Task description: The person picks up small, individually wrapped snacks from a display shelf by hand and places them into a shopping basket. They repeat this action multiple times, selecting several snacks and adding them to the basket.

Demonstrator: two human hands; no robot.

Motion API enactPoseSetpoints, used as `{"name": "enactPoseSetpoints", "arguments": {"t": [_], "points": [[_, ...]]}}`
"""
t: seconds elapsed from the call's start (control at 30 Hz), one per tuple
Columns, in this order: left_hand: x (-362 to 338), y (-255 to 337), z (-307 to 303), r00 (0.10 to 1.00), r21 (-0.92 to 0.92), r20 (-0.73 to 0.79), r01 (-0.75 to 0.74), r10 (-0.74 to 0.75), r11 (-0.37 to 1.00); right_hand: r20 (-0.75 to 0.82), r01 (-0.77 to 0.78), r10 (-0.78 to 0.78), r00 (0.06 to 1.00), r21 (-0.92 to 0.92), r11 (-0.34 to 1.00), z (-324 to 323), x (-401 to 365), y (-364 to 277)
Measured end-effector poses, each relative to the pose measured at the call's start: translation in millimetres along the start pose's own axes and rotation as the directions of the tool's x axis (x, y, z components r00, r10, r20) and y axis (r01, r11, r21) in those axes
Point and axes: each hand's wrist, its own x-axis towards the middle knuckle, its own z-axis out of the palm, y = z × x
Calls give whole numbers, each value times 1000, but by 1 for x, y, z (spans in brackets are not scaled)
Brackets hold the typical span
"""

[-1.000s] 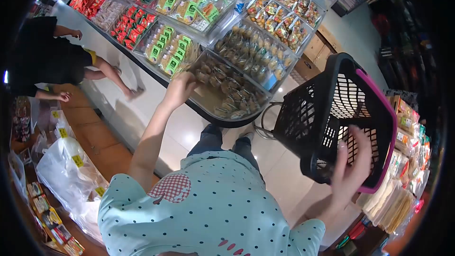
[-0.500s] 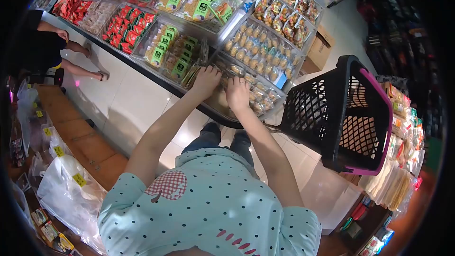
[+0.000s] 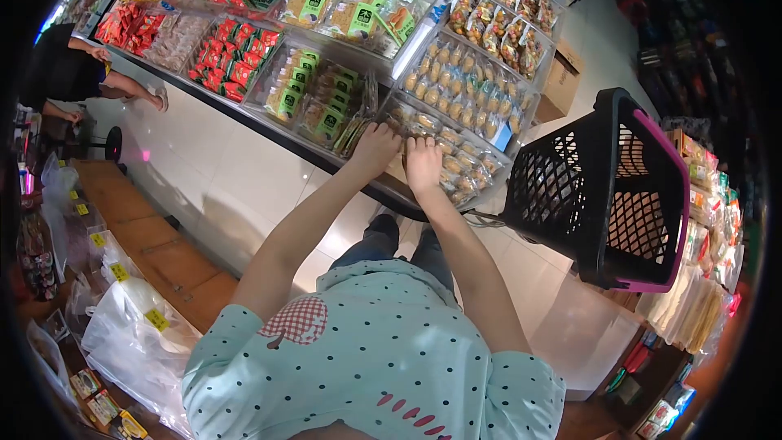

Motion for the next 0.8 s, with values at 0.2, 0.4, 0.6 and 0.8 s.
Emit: {"name": "enactPoseSetpoints", "arguments": {"t": [0.2, 0.4, 0.6, 0.8], "points": [[-7, -2, -37, 990, -240, -32, 122, -134, 963, -70, -122, 137, 988, 183, 976, -41, -7, -1], [9, 12, -98, 942, -654, -14, 244, -335, 716, 61, -387, 501, 863, 718, 579, -116, -33, 21], [45, 70, -147, 932, -994, 109, 110, -345, -15, 14, -278, 572, 820, 884, 377, -195, -76, 57], [90, 142, -190, 987, -980, 7, -26, -162, -197, -231, -68, 662, 713, 917, 393, -293, -139, 105]]}}
